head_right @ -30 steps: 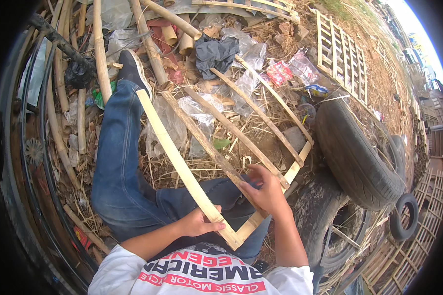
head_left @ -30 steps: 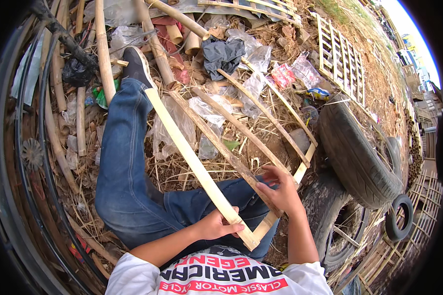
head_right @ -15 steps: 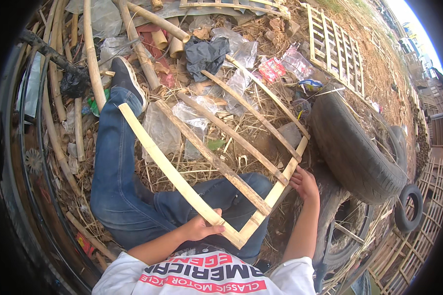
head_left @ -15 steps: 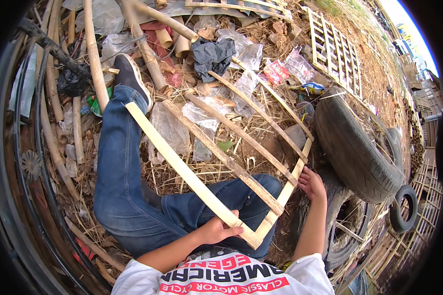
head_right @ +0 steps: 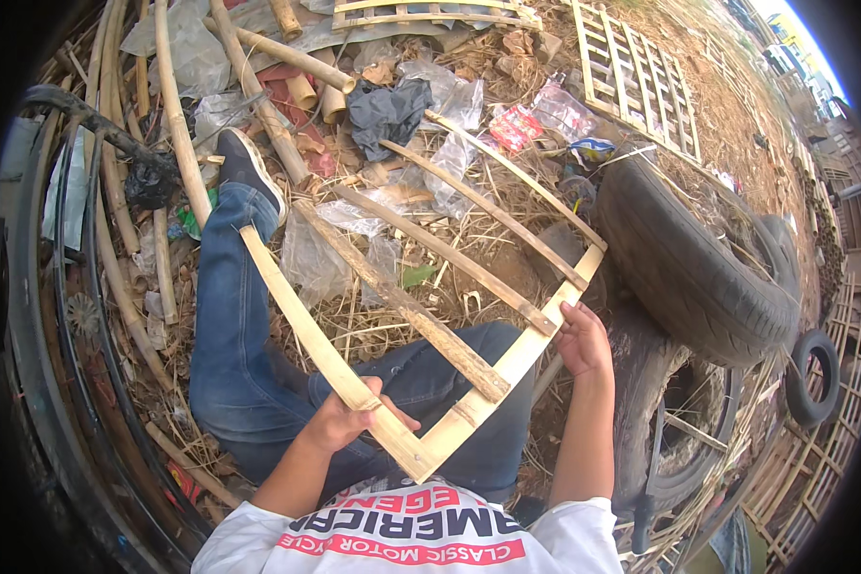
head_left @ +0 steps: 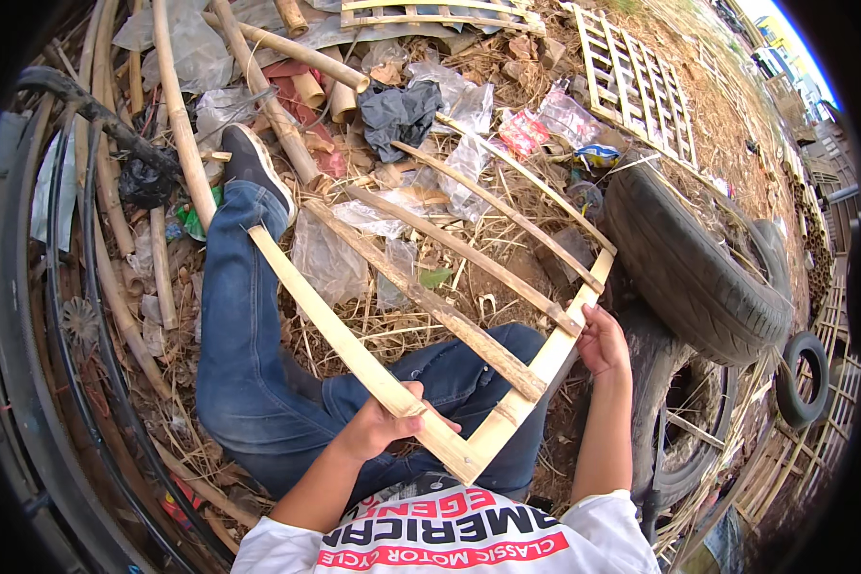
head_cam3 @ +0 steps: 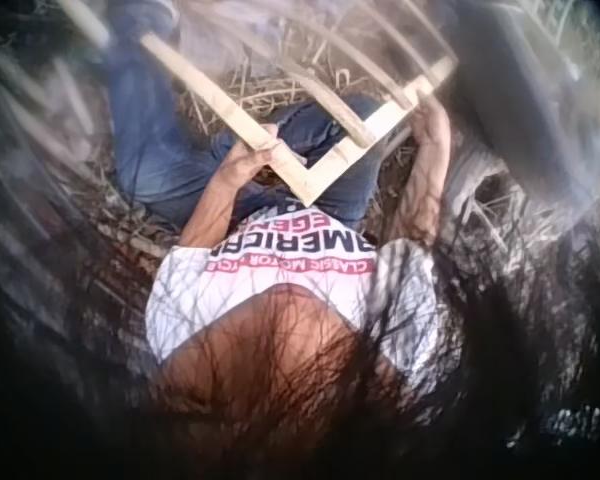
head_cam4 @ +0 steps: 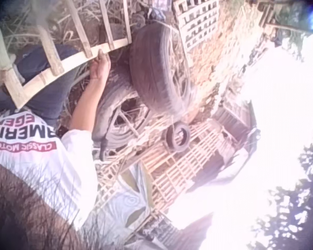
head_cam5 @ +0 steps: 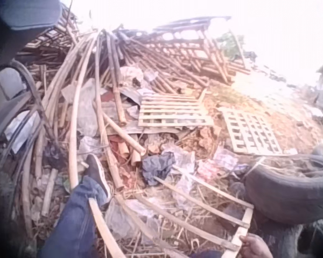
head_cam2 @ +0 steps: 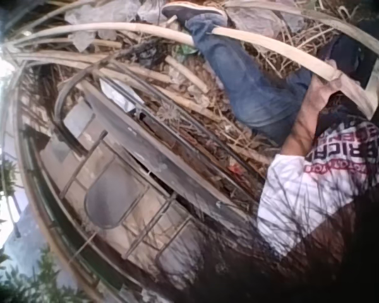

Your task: The person assembles a bamboo frame by arranging thin bamboo strips, trimming a cross-piece with a blade, and hammering a small nail into a joint.

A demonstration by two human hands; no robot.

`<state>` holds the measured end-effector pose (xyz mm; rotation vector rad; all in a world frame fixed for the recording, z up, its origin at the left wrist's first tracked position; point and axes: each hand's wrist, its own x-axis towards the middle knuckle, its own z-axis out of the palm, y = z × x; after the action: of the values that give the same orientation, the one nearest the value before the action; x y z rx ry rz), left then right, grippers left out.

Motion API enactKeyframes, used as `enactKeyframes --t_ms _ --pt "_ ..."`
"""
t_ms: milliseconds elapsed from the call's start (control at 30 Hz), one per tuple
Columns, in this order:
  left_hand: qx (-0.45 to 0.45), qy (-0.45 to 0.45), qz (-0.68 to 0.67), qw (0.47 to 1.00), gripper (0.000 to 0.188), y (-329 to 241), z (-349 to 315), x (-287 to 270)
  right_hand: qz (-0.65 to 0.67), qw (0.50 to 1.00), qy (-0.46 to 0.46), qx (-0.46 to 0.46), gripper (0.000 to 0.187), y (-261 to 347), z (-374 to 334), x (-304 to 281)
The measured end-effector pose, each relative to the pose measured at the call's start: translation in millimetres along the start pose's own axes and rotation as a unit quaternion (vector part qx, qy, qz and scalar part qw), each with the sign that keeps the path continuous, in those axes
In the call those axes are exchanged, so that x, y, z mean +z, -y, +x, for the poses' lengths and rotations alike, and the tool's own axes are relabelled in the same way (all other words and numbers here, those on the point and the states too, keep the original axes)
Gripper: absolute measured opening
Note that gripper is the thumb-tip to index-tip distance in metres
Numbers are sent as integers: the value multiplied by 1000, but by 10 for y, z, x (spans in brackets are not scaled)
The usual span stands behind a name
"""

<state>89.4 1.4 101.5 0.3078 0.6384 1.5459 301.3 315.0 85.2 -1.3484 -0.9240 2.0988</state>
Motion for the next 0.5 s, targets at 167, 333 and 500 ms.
enactKeyframes --t_ms 167,333,500 --pt "66 18 44 997 33 -481 -288 177 41 993 39 -100 26 187 -469 396" --pt "123 73 -13 990 39 -723 -478 369 7 972 84 -219 16 893 -956 905" --pt "159 136 -52 977 51 -681 -528 578 -85 941 137 -298 19 1682 -1231 1496"
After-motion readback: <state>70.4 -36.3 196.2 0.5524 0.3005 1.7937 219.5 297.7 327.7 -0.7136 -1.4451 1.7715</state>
